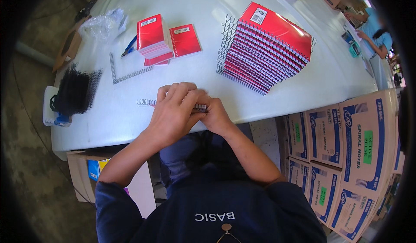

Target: The person takes a spiral coil and threads it into the pre-punched holes of red notebooks by hand, repeating the process for several notebooks and stacking them.

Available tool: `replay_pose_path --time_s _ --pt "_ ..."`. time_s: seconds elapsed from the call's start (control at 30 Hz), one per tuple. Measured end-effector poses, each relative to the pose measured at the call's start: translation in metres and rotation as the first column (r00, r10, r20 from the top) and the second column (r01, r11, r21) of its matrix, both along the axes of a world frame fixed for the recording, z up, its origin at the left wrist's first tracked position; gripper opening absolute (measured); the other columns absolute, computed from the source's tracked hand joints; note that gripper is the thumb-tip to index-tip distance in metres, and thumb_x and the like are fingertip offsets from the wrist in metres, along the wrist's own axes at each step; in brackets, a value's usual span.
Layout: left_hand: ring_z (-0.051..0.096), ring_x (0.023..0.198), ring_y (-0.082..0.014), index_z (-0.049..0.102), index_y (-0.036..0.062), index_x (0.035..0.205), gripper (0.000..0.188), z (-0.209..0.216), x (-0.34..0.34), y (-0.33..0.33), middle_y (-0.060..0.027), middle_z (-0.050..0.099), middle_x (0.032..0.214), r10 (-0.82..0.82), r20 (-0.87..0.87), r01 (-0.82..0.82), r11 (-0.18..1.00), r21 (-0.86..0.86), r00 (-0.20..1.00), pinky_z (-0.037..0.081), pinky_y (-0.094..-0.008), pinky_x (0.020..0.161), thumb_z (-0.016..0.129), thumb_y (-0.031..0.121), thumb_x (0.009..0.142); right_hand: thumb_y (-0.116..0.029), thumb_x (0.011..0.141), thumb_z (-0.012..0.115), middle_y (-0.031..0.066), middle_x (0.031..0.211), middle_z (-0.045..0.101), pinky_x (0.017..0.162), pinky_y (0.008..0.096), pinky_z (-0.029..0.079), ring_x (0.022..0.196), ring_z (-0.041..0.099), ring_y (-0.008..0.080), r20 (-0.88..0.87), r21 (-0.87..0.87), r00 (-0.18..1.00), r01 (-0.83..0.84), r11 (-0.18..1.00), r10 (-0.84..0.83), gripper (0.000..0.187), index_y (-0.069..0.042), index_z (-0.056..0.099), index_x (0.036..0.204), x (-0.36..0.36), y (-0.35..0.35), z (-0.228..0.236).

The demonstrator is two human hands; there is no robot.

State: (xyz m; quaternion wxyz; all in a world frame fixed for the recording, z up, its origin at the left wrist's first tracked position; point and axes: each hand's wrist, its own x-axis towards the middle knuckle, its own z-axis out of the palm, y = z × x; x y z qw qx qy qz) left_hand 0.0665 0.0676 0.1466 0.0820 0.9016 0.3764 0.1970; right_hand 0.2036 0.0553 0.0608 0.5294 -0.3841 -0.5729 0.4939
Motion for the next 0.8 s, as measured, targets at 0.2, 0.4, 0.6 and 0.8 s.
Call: replay_pose_path --time_s 0.2,0.4,0.6,0.8 --pt "0.055 0.077 -0.0194 0.065 0.0127 0.087 0.022 0.008 0.0 0.008 0.0001 0.058 0.078 -0.092 -0.001 0.092 0.996 0.012 0.996 0.034 -0.0364 0.078 0.075 0.015 0.067 -0.001 0.076 0.063 0.0133 0.085 0.063 0.072 0.0352 0.048 0.08 0.062 0.0282 0.121 -0.028 0.992 -0.043 0.999 0.046 0.014 -0.002 0.064 0.09 0.003 0.002 -0.002" --pt "0.055 0.076 -0.019 0.065 0.0129 0.085 0.022 0.006 0.009 0.002 -0.0007 0.057 0.076 -0.047 0.052 0.048 0.999 -0.023 0.998 0.034 -0.0344 0.074 0.076 0.018 0.066 -0.004 0.075 0.063 0.0129 0.08 0.062 0.071 0.0347 0.048 0.078 0.062 0.0264 0.13 0.029 0.992 -0.006 1.0 0.002 0.014 -0.001 0.063 0.089 0.003 0.0 -0.003" --pt "0.055 0.077 -0.0188 0.066 0.0125 0.085 0.018 0.006 0.009 -0.003 -0.0006 0.058 0.077 0.012 0.035 -0.011 1.0 -0.02 0.999 0.034 -0.034 0.074 0.074 0.016 0.07 -0.002 0.074 0.061 0.0136 0.079 0.062 0.07 0.0344 0.047 0.078 0.061 0.027 0.089 -0.113 0.995 -0.046 0.993 0.056 0.01 -0.002 0.064 0.083 0.004 -0.001 0.006" --pt "0.057 0.075 -0.0199 0.066 0.0105 0.086 0.016 0.003 0.005 -0.004 -0.0025 0.06 0.074 -0.032 0.026 0.03 0.999 0.039 0.999 0.035 -0.0358 0.075 0.072 0.015 0.072 -0.006 0.077 0.061 0.017 0.076 0.06 0.069 0.0343 0.044 0.074 0.057 0.0302 0.214 0.036 0.976 -0.043 0.998 0.034 0.007 -0.003 0.064 0.083 0.004 0.003 -0.004"
